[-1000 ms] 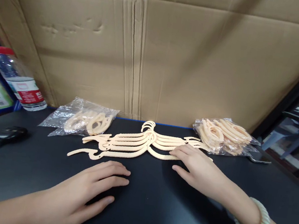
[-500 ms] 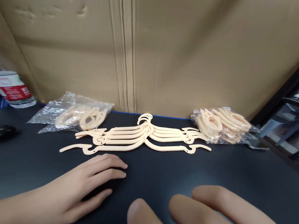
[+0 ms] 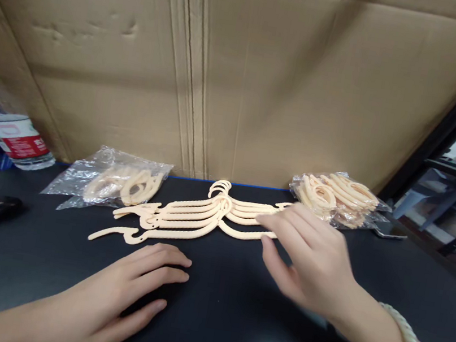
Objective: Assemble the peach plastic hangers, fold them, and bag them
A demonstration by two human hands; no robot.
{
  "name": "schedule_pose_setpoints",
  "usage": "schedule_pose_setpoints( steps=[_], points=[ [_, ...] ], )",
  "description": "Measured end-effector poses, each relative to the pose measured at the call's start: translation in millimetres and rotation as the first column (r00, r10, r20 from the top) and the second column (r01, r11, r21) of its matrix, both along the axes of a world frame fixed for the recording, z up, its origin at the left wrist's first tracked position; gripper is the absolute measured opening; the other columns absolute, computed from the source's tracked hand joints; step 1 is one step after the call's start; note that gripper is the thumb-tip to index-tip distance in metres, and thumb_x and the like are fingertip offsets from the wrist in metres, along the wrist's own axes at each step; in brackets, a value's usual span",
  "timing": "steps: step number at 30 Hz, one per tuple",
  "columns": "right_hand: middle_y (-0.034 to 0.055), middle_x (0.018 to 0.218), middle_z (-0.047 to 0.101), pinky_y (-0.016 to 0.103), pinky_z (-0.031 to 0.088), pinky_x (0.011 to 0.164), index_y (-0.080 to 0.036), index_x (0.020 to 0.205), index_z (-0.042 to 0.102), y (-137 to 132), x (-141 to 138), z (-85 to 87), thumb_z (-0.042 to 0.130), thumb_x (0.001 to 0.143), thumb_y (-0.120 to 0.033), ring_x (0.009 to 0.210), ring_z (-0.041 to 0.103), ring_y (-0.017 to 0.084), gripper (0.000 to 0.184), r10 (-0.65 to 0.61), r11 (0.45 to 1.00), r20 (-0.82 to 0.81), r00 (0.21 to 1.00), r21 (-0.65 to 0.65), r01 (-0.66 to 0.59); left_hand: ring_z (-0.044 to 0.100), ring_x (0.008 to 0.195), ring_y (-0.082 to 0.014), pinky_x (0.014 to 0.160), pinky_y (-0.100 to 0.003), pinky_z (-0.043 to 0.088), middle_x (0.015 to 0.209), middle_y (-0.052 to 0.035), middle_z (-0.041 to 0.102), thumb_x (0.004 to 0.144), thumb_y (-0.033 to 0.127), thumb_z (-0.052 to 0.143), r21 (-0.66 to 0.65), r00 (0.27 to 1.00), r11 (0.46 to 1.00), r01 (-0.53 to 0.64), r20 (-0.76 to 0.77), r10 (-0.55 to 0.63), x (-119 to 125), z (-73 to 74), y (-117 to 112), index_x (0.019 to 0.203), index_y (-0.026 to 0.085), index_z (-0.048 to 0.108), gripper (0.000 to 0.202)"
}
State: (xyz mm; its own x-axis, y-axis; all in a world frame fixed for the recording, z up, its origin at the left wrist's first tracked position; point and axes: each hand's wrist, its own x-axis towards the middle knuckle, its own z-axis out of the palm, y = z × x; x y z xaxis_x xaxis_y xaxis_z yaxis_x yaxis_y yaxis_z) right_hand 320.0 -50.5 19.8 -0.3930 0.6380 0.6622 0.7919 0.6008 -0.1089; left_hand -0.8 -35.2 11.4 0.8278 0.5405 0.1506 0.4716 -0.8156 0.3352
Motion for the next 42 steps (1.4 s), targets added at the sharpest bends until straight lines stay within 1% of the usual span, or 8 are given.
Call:
schedule_pose_setpoints(
  steps=[7, 17, 23, 28, 33, 35, 38, 42],
  points=[
    [0.0063, 0.089, 0.063, 0.037, 0.049, 0.077, -0.021, 0.088, 0.060, 49, -17, -21.7, 0.054, 0.090, -0.022, 0.088, 0.059, 0.022, 0.007, 0.077, 0.944, 0.119, 0.990, -0.329, -0.034, 0.050, 0.120, -0.0208, 0.104, -0.033, 0.044, 0.128, -0.0079, 0.056, 0.088, 0.014, 0.049, -0.061, 0.998, 0.998, -0.030, 0.057, 0.033, -3, 1.6, -2, 0.123, 0.021, 0.052, 0.036],
    [0.0026, 0.078, 0.062, 0.031, 0.045, 0.059, -0.022, 0.092, 0.047, 37, -13, -11.1, 0.043, 0.095, -0.031, 0.063, 0.057, 0.018, 0.010, -0.067, 0.956, -0.076, 0.995, -0.291, 0.042, 0.058, 0.109, -0.0193, 0.096, -0.033, 0.049, 0.116, -0.0059, 0.062, 0.088, 0.017, 0.049, -0.123, 0.955, 0.980, -0.158, 0.232, 0.183, -4, -2.3, -2, 0.118, 0.022, 0.054, 0.030],
    [0.0017, 0.073, 0.063, 0.030, 0.044, 0.055, -0.021, 0.106, 0.052, 35, -2, 7.5, 0.046, 0.093, -0.032, 0.060, 0.060, 0.018, 0.018, -0.121, 0.987, -0.145, 0.982, -0.124, 0.103, 0.060, 0.111, -0.0236, 0.095, -0.039, 0.052, 0.123, -0.0087, 0.061, 0.089, 0.029, 0.051, -0.444, 0.739, 0.835, -0.326, 0.430, 0.518, -5, -10.1, 13, 0.119, 0.021, 0.056, 0.031],
    [0.0050, 0.083, 0.066, 0.030, 0.045, 0.058, -0.021, 0.102, 0.057, 31, -7, 9.8, 0.046, 0.095, -0.028, 0.067, 0.061, 0.019, 0.015, -0.031, 0.991, -0.064, 0.997, -0.130, 0.022, 0.058, 0.114, -0.0239, 0.094, -0.041, 0.052, 0.146, -0.0129, 0.040, 0.091, 0.037, 0.052, -0.619, 0.528, 0.730, -0.292, 0.532, 0.662, -6, -14.9, 17, 0.142, 0.024, 0.030, 0.057],
    [0.0047, 0.088, 0.065, 0.029, 0.048, 0.065, -0.022, 0.098, 0.055, 21, -24, -0.1, 0.042, 0.096, -0.022, 0.075, 0.062, 0.017, 0.014, 0.127, 0.959, 0.041, 0.991, -0.261, -0.112, 0.029, 0.140, -0.0294, 0.109, -0.048, 0.036, 0.155, -0.0070, 0.026, 0.089, 0.026, 0.054, -0.259, 0.779, 0.909, -0.327, 0.470, 0.415, -6, -14.4, 5, 0.144, 0.032, 0.035, 0.058],
    [0.0034, 0.087, 0.064, 0.027, 0.049, 0.064, -0.022, 0.101, 0.055, 18, -28, -1.8, 0.042, 0.097, -0.021, 0.072, 0.061, 0.015, 0.014, 0.159, 0.938, 0.013, 0.987, -0.314, -0.147, 0.039, 0.134, -0.0277, 0.105, -0.044, 0.041, 0.149, -0.0067, 0.037, 0.087, 0.021, 0.055, -0.166, 0.839, 0.942, -0.292, 0.428, 0.336, -6, -12.9, 3, 0.144, 0.034, 0.035, 0.062],
    [0.0037, 0.092, 0.065, 0.027, 0.049, 0.068, -0.022, 0.109, 0.054, 20, -27, -1.5, 0.046, 0.095, -0.020, 0.077, 0.061, 0.015, 0.016, 0.188, 0.932, 0.011, 0.982, -0.317, -0.175, 0.064, 0.086, -0.0184, 0.078, -0.031, 0.055, 0.107, -0.0069, 0.066, 0.091, 0.027, 0.050, -0.308, 0.790, 0.909, -0.282, 0.462, 0.402, -4, -8.9, 5, 0.138, 0.025, 0.045, 0.047],
    [0.0067, 0.097, 0.065, 0.035, 0.047, 0.079, -0.022, 0.107, 0.059, 27, -16, 2.6, 0.045, 0.094, -0.016, 0.090, 0.058, 0.021, 0.020, 0.166, 0.978, 0.200, 0.966, -0.158, -0.136, 0.058, 0.061, -0.0142, 0.061, -0.026, 0.051, 0.076, -0.0036, 0.065, 0.088, 0.039, 0.055, -0.541, 0.703, 0.796, -0.271, 0.453, 0.548, -2, -1.8, 13, 0.101, 0.016, 0.068, 0.029]
  ],
)
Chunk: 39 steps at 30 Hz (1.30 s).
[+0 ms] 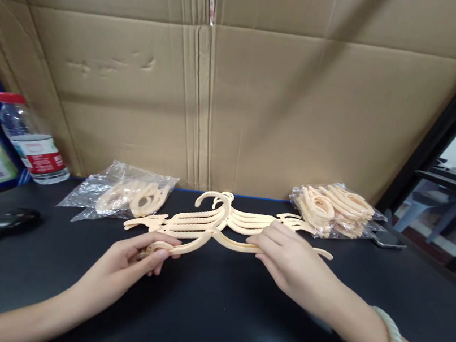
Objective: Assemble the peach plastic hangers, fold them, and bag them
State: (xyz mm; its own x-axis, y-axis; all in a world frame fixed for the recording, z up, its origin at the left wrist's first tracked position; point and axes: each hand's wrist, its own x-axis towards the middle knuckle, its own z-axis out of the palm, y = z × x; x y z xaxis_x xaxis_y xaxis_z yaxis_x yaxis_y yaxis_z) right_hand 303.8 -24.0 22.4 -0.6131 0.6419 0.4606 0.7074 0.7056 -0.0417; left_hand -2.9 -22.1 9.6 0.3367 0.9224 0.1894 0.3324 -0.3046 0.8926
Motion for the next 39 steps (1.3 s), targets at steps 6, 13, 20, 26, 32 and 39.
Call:
schedule_pose_setpoints(
  steps=[6, 13, 20, 26, 32, 39],
  points=[
    [0.0091, 0.084, 0.063, 0.034, 0.041, 0.062, -0.017, 0.088, 0.062, 2, 8, 3.8, 0.039, 0.096, -0.019, 0.071, 0.057, 0.022, 0.024, -0.287, 0.917, 0.194, 0.938, 0.340, 0.210, 0.057, 0.063, -0.0145, 0.064, -0.027, 0.050, 0.079, -0.0037, 0.069, 0.084, 0.043, 0.060, -0.063, 0.997, 0.997, -0.047, 0.056, 0.050, 0, 2.2, 4, 0.097, 0.017, 0.068, 0.030],
    [0.0171, 0.108, 0.063, 0.041, 0.051, 0.070, -0.016, 0.095, 0.061, -1, 2, 2.4, 0.035, 0.093, -0.007, 0.091, 0.062, 0.029, 0.028, -0.339, 0.881, 0.132, 0.932, 0.391, 0.265, 0.058, 0.065, -0.0153, 0.066, -0.028, 0.050, 0.082, -0.0047, 0.069, 0.086, 0.045, 0.058, -0.060, 0.998, 0.997, -0.043, 0.037, 0.045, -2, -1.9, 6, 0.102, 0.017, 0.066, 0.032],
    [0.0133, 0.121, 0.058, 0.041, 0.054, 0.087, -0.022, 0.111, 0.058, -4, -8, -1.3, 0.045, 0.093, -0.014, 0.104, 0.063, 0.024, 0.023, -0.106, 0.964, -0.270, 0.957, 0.208, 0.166, 0.055, 0.063, -0.0129, 0.063, -0.026, 0.048, 0.086, -0.0047, 0.070, 0.085, 0.044, 0.061, -0.087, 0.993, 0.996, -0.026, 0.114, 0.036, 0, -0.2, 5, 0.096, 0.017, 0.068, 0.031],
    [0.0081, 0.107, 0.069, 0.041, 0.056, 0.086, -0.023, 0.106, 0.063, 4, 0, 0.0, 0.052, 0.092, -0.027, 0.101, 0.065, 0.024, 0.018, -0.114, 0.992, -0.511, 0.852, -0.108, 0.068, 0.057, 0.065, -0.0124, 0.066, -0.024, 0.049, 0.080, -0.0012, 0.066, 0.074, 0.040, 0.075, -0.152, 0.924, 0.960, -0.234, 0.271, 0.269, 0, -3.8, 5, 0.098, 0.017, 0.067, 0.034],
    [0.0081, 0.101, 0.068, 0.040, 0.057, 0.086, -0.021, 0.097, 0.066, 3, -9, 1.8, 0.066, 0.083, -0.044, 0.097, 0.065, 0.024, 0.027, -0.194, 0.907, -0.718, 0.669, -0.391, -0.156, 0.064, 0.083, -0.0163, 0.066, -0.021, 0.052, 0.092, -0.0037, 0.070, 0.072, 0.034, 0.079, -0.249, 0.875, 0.953, -0.172, 0.405, 0.264, 3, -5.4, 6, 0.112, 0.018, 0.060, 0.046],
    [0.0028, 0.094, 0.061, 0.032, 0.057, 0.078, -0.022, 0.097, 0.053, -15, -42, -19.3, 0.079, 0.073, -0.034, 0.086, 0.064, 0.016, 0.037, -0.368, 0.735, -0.820, 0.438, -0.545, -0.404, 0.061, 0.062, -0.0121, 0.057, -0.021, 0.053, 0.068, -0.0017, 0.066, 0.070, 0.036, 0.080, -0.303, 0.929, 0.953, 0.010, 0.355, 0.103, 14, -2.6, -9, 0.089, 0.012, 0.064, 0.034]
  ],
)
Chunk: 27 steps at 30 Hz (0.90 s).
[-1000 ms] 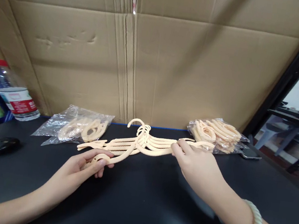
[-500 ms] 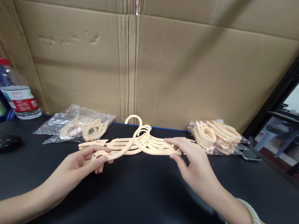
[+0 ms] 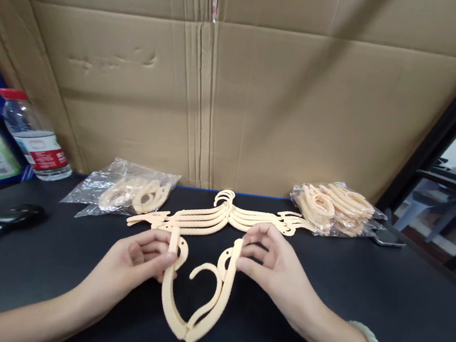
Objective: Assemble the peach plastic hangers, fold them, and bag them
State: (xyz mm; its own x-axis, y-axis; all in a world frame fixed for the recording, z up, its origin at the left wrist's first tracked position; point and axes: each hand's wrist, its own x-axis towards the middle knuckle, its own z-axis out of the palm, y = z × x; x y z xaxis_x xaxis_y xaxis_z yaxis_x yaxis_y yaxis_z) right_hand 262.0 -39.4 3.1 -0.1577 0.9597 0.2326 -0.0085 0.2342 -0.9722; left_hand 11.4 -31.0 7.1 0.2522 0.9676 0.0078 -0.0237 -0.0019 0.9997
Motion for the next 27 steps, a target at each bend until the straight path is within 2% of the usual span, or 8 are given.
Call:
schedule_pose_setpoints(
  steps=[2, 5, 7, 10, 14, 19, 23, 27],
  points=[
    [0.0006, 0.088, 0.061, 0.030, 0.055, 0.078, -0.021, 0.088, 0.051, -5, -6, -2.4, 0.078, 0.075, -0.029, 0.082, 0.063, 0.014, 0.031, 0.070, 0.994, -0.060, 0.996, -0.076, -0.074, 0.061, 0.061, -0.0125, 0.056, -0.021, 0.053, 0.065, -0.0013, 0.066, 0.070, 0.037, 0.080, -0.015, 0.999, 0.999, 0.047, -0.013, -0.048, 3, -0.4, -4, 0.087, 0.012, 0.064, 0.034],
    [0.0022, 0.088, 0.065, 0.031, 0.053, 0.084, -0.019, 0.083, 0.058, -11, -12, -0.4, 0.073, 0.081, -0.029, 0.086, 0.065, 0.015, 0.018, 0.235, 0.961, -0.042, 0.971, -0.137, -0.238, 0.063, 0.064, -0.0129, 0.057, -0.022, 0.055, 0.069, -0.0011, 0.067, 0.071, 0.036, 0.079, -0.030, 0.999, 0.999, 0.044, 0.003, -0.044, 5, -1.2, -7, 0.088, 0.013, 0.062, 0.034],
    [0.0049, 0.100, 0.066, 0.034, 0.053, 0.090, -0.019, 0.093, 0.066, -15, -14, 1.5, 0.070, 0.083, -0.029, 0.095, 0.065, 0.018, 0.015, 0.348, 0.929, -0.006, 0.938, -0.135, -0.345, 0.063, 0.064, -0.0124, 0.058, -0.022, 0.055, 0.068, -0.0002, 0.067, 0.071, 0.035, 0.079, -0.023, 1.000, 1.000, 0.015, 0.020, -0.015, 4, -1.6, -6, 0.089, 0.013, 0.062, 0.033],
    [0.0069, 0.128, 0.058, 0.039, 0.047, 0.101, -0.025, 0.116, 0.065, -19, -15, 2.0, 0.065, 0.087, -0.030, 0.114, 0.060, 0.021, 0.029, 0.454, 0.886, 0.009, 0.891, -0.107, -0.451, 0.064, 0.065, -0.0125, 0.058, -0.021, 0.055, 0.069, -0.0005, 0.068, 0.072, 0.032, 0.079, -0.003, 0.999, 1.000, -0.008, 0.032, 0.008, 3, -2.2, -4, 0.091, 0.013, 0.064, 0.031],
    [0.0064, 0.148, 0.039, 0.042, 0.039, 0.109, -0.030, 0.129, 0.058, -21, -13, 1.7, 0.063, 0.089, -0.031, 0.129, 0.048, 0.025, 0.040, 0.477, 0.871, 0.009, 0.879, -0.138, -0.471, 0.067, 0.075, -0.0160, 0.066, -0.025, 0.057, 0.086, -0.0057, 0.073, 0.074, 0.030, 0.078, 0.000, 0.998, 1.000, 0.001, 0.064, -0.001, 2, -3.9, -3, 0.098, 0.013, 0.066, 0.032],
    [0.0041, 0.153, 0.030, 0.039, 0.039, 0.109, -0.035, 0.135, 0.051, -26, -14, 5.8, 0.063, 0.090, -0.025, 0.135, 0.040, 0.023, 0.048, 0.492, 0.866, 0.052, 0.869, -0.134, -0.482, 0.067, 0.094, -0.0193, 0.091, -0.032, 0.053, 0.109, -0.0078, 0.071, 0.077, 0.025, 0.075, 0.108, 0.994, 0.991, 0.084, 0.067, -0.092, 2, -4.9, -3, 0.110, 0.017, 0.067, 0.035],
    [0.0025, 0.154, 0.025, 0.038, 0.042, 0.106, -0.039, 0.138, 0.045, -29, -13, 5.0, 0.065, 0.088, -0.019, 0.136, 0.038, 0.022, 0.057, 0.566, 0.823, 0.070, 0.821, -0.094, -0.560, 0.068, 0.088, -0.0196, 0.082, -0.032, 0.056, 0.099, -0.0076, 0.072, 0.078, 0.027, 0.074, 0.094, 0.990, 0.986, 0.135, 0.023, -0.138, 2, -4.3, -4, 0.111, 0.016, 0.066, 0.035],
    [0.0056, 0.152, 0.028, 0.038, 0.043, 0.104, -0.034, 0.136, 0.046, -26, -11, 3.6, 0.062, 0.089, -0.019, 0.133, 0.041, 0.023, 0.052, 0.516, 0.856, 0.120, 0.848, -0.040, -0.515, 0.068, 0.083, -0.0189, 0.077, -0.031, 0.057, 0.090, -0.0059, 0.072, 0.076, 0.028, 0.075, 0.075, 0.997, 0.995, 0.063, 0.044, -0.066, 3, -4.0, -2, 0.110, 0.015, 0.062, 0.038]
  ],
)
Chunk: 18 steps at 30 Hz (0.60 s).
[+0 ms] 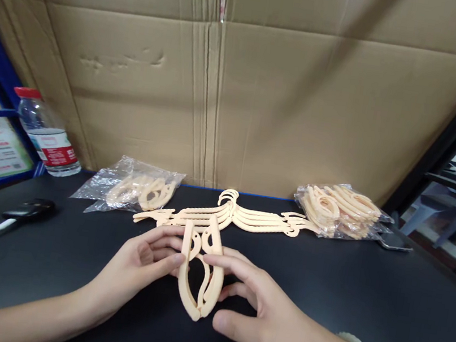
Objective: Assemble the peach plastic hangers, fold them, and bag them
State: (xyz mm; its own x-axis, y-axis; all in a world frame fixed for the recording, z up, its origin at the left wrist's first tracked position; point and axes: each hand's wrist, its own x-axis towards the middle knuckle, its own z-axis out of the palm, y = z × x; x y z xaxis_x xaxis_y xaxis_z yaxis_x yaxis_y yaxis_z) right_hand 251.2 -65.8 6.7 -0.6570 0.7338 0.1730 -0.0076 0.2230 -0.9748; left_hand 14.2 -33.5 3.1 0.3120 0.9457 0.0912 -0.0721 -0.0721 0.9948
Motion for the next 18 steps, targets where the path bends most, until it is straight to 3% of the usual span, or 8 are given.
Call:
schedule_pose_setpoints(
  steps=[4, 8, 11, 14, 18],
  points=[
    [0.0087, 0.144, 0.041, 0.041, 0.040, 0.107, -0.026, 0.127, 0.051, 0.6, 0.7, 2.3, 0.059, 0.089, -0.019, 0.128, 0.046, 0.023, 0.039, -0.072, 0.991, 0.093, 0.993, 0.122, 0.060, 0.069, 0.082, -0.0214, 0.075, -0.036, 0.060, 0.084, -0.0051, 0.070, 0.074, 0.030, 0.076, -0.063, 1.000, 0.998, -0.004, -0.010, 0.004, 0.8, -0.2, 0.5, 0.115, 0.015, 0.057, 0.047],
    [0.0086, 0.135, 0.052, 0.043, 0.039, 0.108, -0.024, 0.126, 0.050, -1.6, 1.9, 6.8, 0.062, 0.087, -0.024, 0.125, 0.049, 0.023, 0.041, -0.136, 0.962, 0.310, 0.941, 0.268, 0.051, 0.069, 0.082, -0.0210, 0.072, -0.035, 0.060, 0.092, -0.0059, 0.069, 0.077, 0.030, 0.073, -0.025, 0.996, 1.000, 0.017, -0.092, -0.019, -0.3, -2.8, 0.4, 0.114, 0.017, 0.057, 0.043],
    [0.0097, 0.146, 0.043, 0.046, 0.034, 0.112, -0.024, 0.136, 0.045, -1.1, 4.3, 7.0, 0.058, 0.090, -0.034, 0.135, 0.039, 0.026, 0.049, -0.162, 0.935, 0.435, 0.886, 0.354, -0.004, 0.067, 0.090, -0.0213, 0.074, -0.034, 0.060, 0.102, -0.0067, 0.067, 0.079, 0.029, 0.069, 0.062, 0.985, 0.998, 0.027, -0.174, -0.016, -1.4, -5.9, 0.6, 0.105, 0.018, 0.061, 0.030],
    [0.0087, 0.155, 0.030, 0.054, 0.019, 0.117, -0.026, 0.149, 0.029, 1.1, 7.3, 3.0, 0.053, 0.093, -0.041, 0.144, 0.021, 0.028, 0.062, -0.201, 0.890, 0.541, 0.817, 0.449, -0.078, 0.064, 0.100, -0.0205, 0.087, -0.035, 0.056, 0.105, -0.0054, 0.066, 0.083, 0.024, 0.063, 0.179, 0.955, 0.980, 0.084, -0.297, -0.027, -2.1, -7.2, -0.8, 0.105, 0.019, 0.062, 0.023],
    [0.0059, 0.158, 0.022, 0.057, 0.012, 0.117, -0.028, 0.152, 0.017, 2.6, 8.7, -2.1, 0.047, 0.096, -0.045, 0.145, 0.016, 0.028, 0.066, -0.231, 0.860, 0.635, 0.737, 0.488, -0.150, 0.062, 0.104, -0.0192, 0.095, -0.036, 0.051, 0.110, -0.0040, 0.066, 0.084, 0.015, 0.057, 0.404, 0.854, 0.895, 0.187, -0.517, 0.055, -2.8, -5.4, -6.0, 0.109, 0.022, 0.061, 0.026]
  ],
)
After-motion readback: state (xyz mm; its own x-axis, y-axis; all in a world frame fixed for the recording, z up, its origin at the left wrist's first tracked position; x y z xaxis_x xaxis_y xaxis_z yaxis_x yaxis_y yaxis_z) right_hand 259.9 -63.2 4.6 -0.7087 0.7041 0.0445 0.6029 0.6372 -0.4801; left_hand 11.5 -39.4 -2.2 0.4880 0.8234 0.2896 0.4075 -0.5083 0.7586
